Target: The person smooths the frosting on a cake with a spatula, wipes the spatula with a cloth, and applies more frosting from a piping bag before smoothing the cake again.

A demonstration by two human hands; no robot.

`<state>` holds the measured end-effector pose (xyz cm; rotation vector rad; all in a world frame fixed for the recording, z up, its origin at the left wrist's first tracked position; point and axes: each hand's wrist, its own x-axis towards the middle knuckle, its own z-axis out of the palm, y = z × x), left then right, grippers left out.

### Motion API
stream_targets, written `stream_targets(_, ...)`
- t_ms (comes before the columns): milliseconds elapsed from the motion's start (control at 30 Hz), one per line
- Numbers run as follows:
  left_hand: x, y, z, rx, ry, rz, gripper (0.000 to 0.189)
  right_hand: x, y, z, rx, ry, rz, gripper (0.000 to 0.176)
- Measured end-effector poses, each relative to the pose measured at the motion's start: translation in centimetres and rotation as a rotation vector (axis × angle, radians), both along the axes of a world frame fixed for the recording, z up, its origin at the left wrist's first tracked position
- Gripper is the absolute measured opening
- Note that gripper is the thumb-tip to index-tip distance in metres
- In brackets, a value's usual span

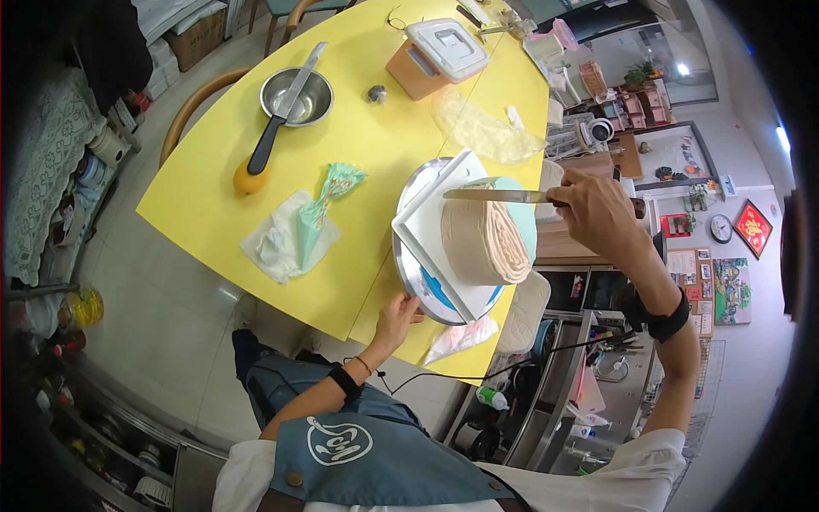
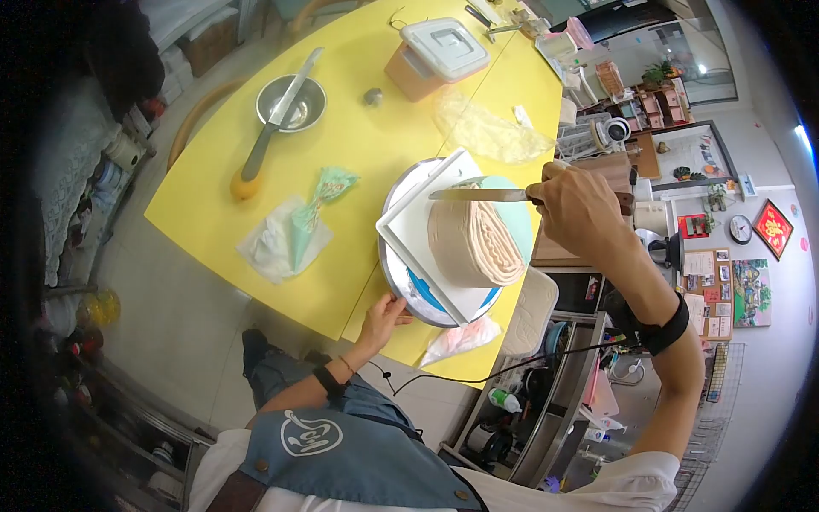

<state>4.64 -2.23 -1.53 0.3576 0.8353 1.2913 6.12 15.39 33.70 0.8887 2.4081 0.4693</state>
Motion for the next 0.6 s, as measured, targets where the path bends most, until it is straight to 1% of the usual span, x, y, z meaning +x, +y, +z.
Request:
stream_targets(33,0.0,0.1,-0.1,0.001,0.007,0.031,0.026,0.0,0.2,-0.3,-0.012,0.018,-0.008,0.017)
stream_targets(133,0.1,-0.1,0.1,0.002,-0.029,0.019,0.026,-0.3,0.4,-0.7,-0.024,-0.035,-0.018,0.018)
stream_targets(233,0.0,-0.1,0.4,-0.004,-0.002,0.024,0.025,-0.1,0.6,-1.0,-0.029,-0.025,0.014,0.019)
stream_targets(333,-0.1,0.0,0.4,-0.008,0.011,0.041,0.025,-0.1,0.1,-0.9,-0.040,-0.078,-0.031,0.019)
stream_targets(433,-0.4,0.2,0.3,-0.002,0.024,0.036,0.025,1.0,-0.6,-1.3,-0.053,-0.013,0.021,0.014)
stream_targets(533,-0.5,0.1,0.6,-0.003,0.030,0.047,0.025,0.3,-2.0,-0.6,-0.100,-0.068,0.012,0.015)
stream_targets(600,-0.5,0.1,0.7,-0.008,0.033,0.042,0.025,-0.1,-2.1,-0.3,-0.105,-0.036,0.021,0.017)
